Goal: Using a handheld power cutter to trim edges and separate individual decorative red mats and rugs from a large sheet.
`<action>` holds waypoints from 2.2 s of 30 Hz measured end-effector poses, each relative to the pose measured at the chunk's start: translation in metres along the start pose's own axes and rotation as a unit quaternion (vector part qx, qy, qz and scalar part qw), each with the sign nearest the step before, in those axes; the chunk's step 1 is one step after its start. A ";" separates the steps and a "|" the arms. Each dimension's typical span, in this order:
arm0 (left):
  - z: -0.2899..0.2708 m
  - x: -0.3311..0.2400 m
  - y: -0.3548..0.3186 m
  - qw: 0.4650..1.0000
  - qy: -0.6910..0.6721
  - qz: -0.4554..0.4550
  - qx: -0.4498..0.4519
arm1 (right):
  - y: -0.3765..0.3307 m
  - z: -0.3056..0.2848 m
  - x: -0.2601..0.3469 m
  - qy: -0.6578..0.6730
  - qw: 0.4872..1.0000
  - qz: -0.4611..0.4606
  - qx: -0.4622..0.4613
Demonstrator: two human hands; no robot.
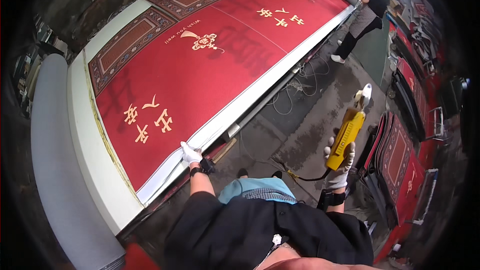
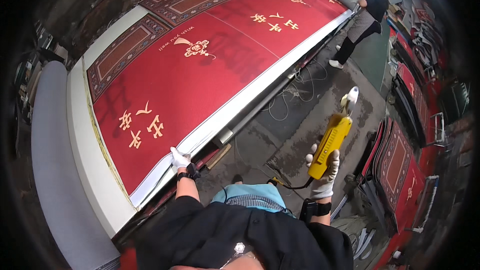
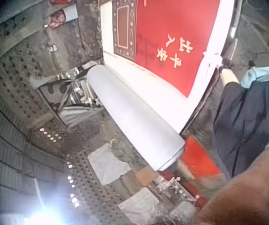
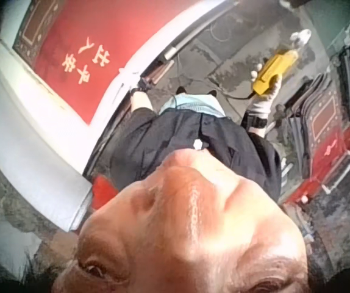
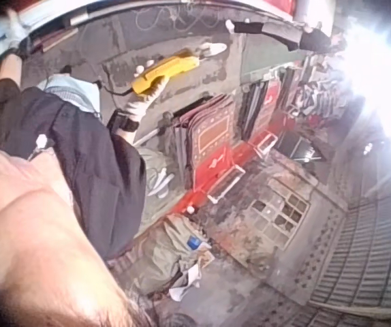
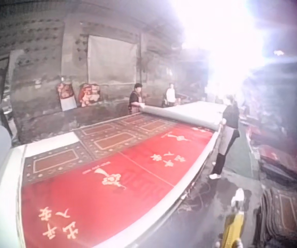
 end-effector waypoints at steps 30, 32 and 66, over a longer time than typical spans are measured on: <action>0.349 0.234 -0.056 0.976 -0.114 -0.125 0.138 | 0.033 0.006 0.438 -0.325 0.853 -0.407 -0.029; 0.362 0.250 -0.061 0.977 -0.115 -0.128 0.128 | 0.045 -0.006 0.454 -0.312 0.876 -0.367 0.001; 0.682 0.407 -0.179 0.968 -0.050 -0.198 0.143 | 0.233 -0.088 0.624 -0.340 0.858 -0.384 -0.019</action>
Point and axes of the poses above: each hand's wrist, its own y-axis towards the middle knuckle, its own z-axis out of the palm, x = y × z, the point moved 7 cm from there along y, towards the middle knuckle
